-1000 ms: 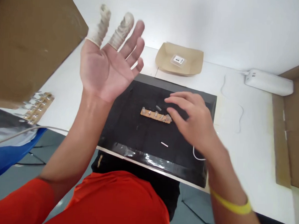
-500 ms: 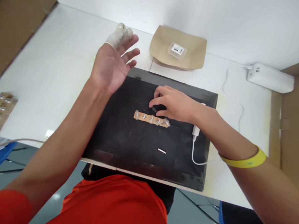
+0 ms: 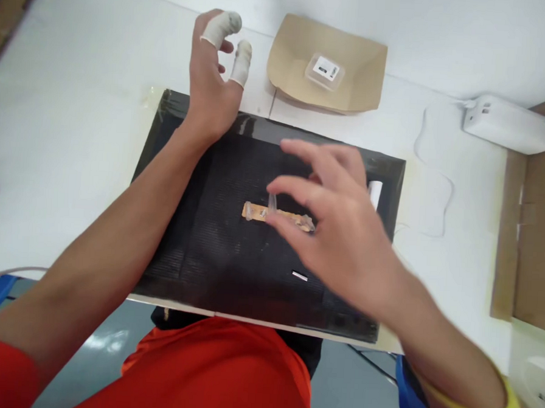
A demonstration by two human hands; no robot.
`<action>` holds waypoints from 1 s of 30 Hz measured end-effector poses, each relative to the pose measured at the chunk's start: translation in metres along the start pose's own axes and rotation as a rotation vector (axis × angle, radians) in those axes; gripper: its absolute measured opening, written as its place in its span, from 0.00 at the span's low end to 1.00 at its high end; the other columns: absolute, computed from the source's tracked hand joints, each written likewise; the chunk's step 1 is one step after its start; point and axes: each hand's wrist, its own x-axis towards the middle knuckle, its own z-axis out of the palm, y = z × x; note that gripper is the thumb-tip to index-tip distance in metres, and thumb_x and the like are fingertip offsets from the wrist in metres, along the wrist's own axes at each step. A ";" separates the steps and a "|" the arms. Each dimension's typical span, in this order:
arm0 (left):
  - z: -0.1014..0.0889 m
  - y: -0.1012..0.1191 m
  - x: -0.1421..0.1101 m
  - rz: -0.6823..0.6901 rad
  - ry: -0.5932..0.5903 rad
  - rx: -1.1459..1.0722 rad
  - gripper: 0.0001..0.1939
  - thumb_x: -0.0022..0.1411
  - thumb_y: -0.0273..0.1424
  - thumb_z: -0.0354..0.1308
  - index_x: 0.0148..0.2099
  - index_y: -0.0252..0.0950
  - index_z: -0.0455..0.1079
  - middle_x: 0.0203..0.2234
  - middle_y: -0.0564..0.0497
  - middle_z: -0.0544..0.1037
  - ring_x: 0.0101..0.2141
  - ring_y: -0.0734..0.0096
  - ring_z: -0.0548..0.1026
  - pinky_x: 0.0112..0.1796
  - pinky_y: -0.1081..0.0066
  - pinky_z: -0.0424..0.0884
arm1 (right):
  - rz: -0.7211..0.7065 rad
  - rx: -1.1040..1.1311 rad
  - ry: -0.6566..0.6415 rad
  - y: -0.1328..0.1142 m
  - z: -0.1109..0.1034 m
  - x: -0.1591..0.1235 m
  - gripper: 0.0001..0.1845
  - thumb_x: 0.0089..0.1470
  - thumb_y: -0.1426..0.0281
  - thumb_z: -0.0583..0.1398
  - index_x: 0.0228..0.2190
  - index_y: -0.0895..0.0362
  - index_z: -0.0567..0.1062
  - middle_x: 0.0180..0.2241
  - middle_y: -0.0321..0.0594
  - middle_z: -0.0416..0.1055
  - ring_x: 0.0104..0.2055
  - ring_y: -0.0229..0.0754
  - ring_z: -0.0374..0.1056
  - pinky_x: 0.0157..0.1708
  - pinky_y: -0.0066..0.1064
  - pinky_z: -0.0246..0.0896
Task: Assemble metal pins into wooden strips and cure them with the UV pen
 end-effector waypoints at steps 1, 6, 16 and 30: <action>-0.001 0.000 -0.002 -0.001 -0.045 0.079 0.42 0.61 0.72 0.37 0.58 0.49 0.66 0.60 0.51 0.69 0.54 0.59 0.64 0.60 0.55 0.63 | 0.057 0.003 0.016 -0.012 0.006 -0.011 0.09 0.62 0.66 0.66 0.45 0.49 0.81 0.65 0.41 0.70 0.61 0.57 0.65 0.57 0.55 0.68; -0.005 -0.005 -0.004 -0.079 -0.150 0.298 0.37 0.60 0.70 0.34 0.59 0.55 0.56 0.66 0.61 0.63 0.62 0.83 0.58 0.69 0.75 0.53 | 0.250 -0.069 0.138 -0.035 0.042 -0.042 0.09 0.60 0.68 0.67 0.44 0.49 0.80 0.68 0.46 0.64 0.61 0.62 0.63 0.54 0.60 0.68; -0.002 -0.005 -0.001 -0.154 -0.113 0.199 0.41 0.52 0.73 0.36 0.57 0.54 0.59 0.61 0.57 0.66 0.57 0.71 0.61 0.66 0.63 0.59 | 0.335 -0.039 0.092 -0.037 0.055 -0.029 0.10 0.61 0.68 0.67 0.45 0.45 0.79 0.72 0.40 0.60 0.62 0.60 0.61 0.54 0.58 0.68; -0.005 -0.002 0.000 -0.195 -0.185 0.341 0.19 0.72 0.58 0.50 0.54 0.55 0.64 0.54 0.56 0.71 0.69 0.86 0.53 0.72 0.75 0.48 | 0.325 0.007 0.043 -0.034 0.054 -0.027 0.13 0.60 0.69 0.67 0.47 0.48 0.77 0.72 0.45 0.58 0.62 0.60 0.61 0.58 0.58 0.65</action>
